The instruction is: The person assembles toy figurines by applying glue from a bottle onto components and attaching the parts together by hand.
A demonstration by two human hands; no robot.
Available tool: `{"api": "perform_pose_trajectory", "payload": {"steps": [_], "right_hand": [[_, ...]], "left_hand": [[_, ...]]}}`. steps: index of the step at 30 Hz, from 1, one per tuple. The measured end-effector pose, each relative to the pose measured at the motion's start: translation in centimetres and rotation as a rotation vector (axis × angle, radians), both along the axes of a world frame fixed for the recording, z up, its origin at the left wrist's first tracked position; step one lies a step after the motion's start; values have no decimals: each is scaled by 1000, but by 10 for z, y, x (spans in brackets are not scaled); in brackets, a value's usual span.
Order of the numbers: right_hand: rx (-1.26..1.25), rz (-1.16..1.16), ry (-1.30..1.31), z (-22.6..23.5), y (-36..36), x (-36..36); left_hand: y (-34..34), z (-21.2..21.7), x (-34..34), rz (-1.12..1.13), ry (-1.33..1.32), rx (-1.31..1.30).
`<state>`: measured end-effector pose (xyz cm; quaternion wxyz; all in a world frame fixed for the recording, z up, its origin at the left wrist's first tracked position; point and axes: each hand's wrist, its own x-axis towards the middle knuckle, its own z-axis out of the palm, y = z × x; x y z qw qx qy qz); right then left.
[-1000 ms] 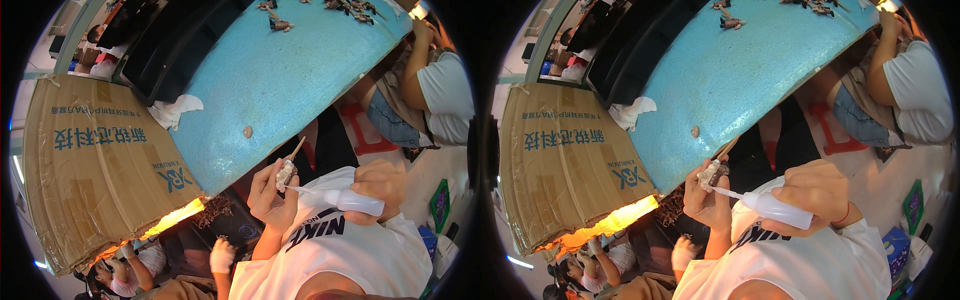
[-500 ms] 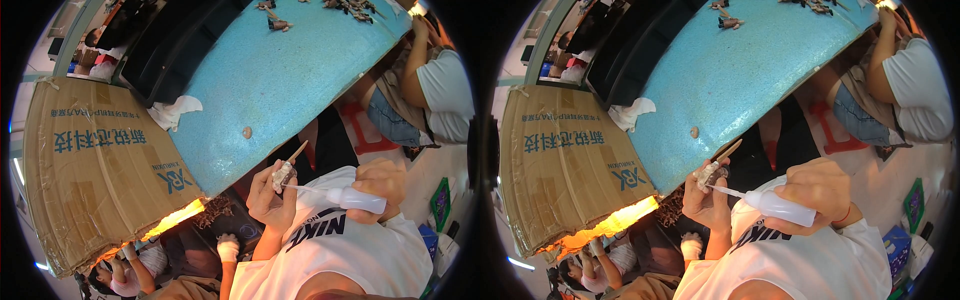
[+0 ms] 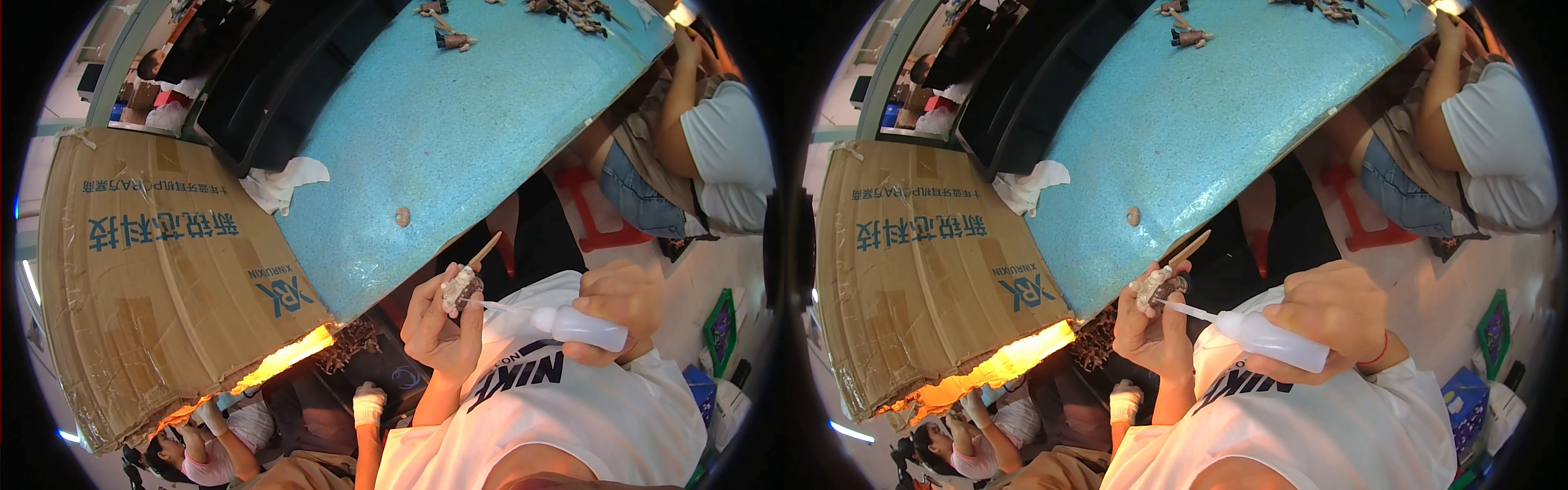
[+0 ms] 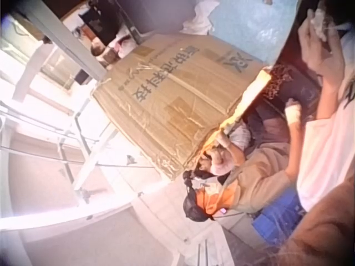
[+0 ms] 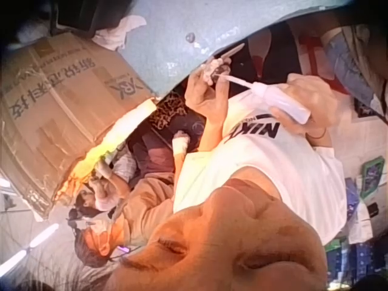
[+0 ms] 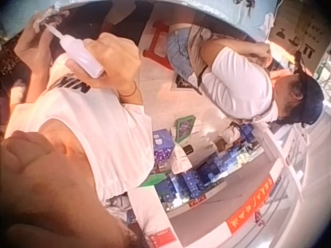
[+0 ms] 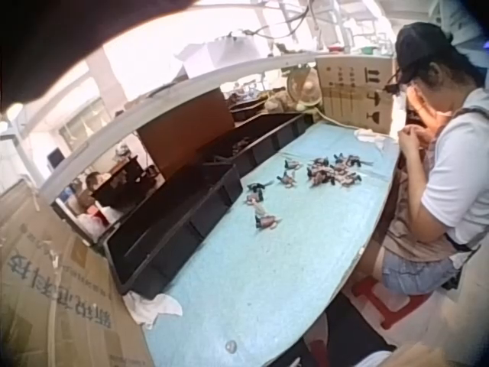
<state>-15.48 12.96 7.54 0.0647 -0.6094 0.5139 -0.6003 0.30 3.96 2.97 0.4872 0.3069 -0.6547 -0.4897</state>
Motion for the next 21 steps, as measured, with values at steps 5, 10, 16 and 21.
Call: {"api": "perform_pose_trajectory", "payload": {"steps": [5,10,16,21], "right_hand": [[17,-103,38,-1,0,-1],[39,35,-944,-27,-14,-11],[128,65,-820,-45,-69,-41],[262,-59,-300,-65,-120,-56]], "left_hand": [[-3,-3,3,4,7,-22],[-11,-8,11,49,65,21],[-27,-8,31,116,196,241],[-34,-1,41,182,260,291]]}}
